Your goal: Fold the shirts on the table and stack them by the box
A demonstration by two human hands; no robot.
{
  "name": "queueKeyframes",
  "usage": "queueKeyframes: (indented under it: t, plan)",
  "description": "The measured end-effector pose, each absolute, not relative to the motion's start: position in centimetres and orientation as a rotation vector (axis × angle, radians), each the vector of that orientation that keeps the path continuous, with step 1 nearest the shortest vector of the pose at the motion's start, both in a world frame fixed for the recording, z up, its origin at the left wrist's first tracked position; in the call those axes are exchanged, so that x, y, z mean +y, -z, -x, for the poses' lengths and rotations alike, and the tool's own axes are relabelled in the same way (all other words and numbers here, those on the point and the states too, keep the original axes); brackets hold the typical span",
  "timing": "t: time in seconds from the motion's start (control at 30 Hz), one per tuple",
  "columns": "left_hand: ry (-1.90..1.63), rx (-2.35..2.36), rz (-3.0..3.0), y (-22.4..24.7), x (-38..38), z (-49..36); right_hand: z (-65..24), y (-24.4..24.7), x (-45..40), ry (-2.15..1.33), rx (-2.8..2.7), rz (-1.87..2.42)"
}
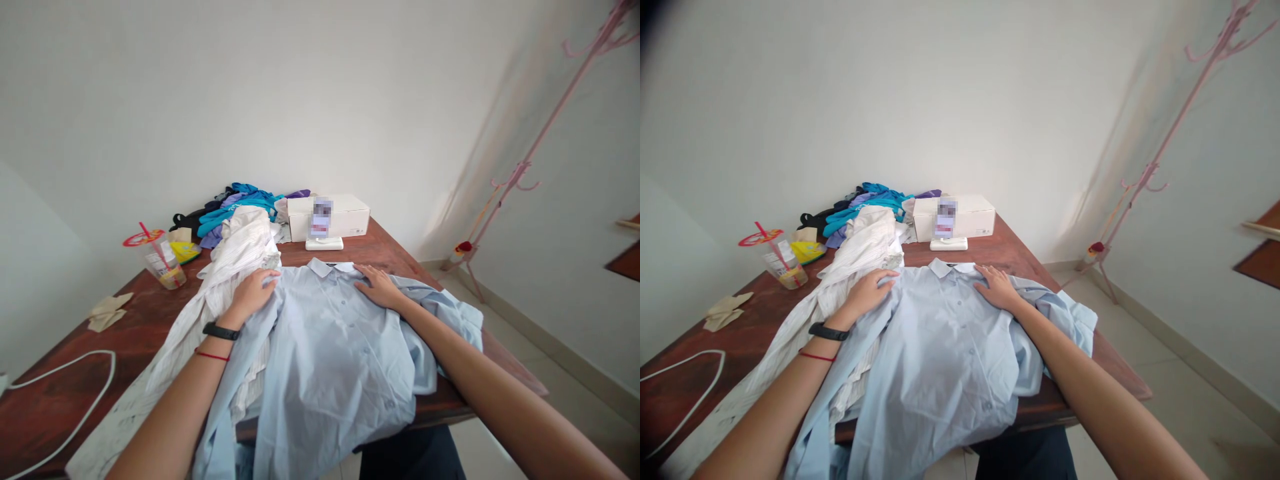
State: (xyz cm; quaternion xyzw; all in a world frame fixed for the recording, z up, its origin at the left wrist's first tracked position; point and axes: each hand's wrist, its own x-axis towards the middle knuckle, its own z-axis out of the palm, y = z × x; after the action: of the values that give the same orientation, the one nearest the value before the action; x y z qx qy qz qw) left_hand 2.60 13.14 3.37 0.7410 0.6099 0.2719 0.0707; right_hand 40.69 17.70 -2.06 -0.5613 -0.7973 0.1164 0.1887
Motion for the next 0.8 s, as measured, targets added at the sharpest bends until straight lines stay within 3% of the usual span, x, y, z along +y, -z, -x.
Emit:
queueKeyframes:
  t: [0.8]
  plan:
    - [-0.804, 1.803, -2.203, -3.46, 12.98, -2.48, -40.99, 2.01, 17.77, -0.359, -2.184, 1.515]
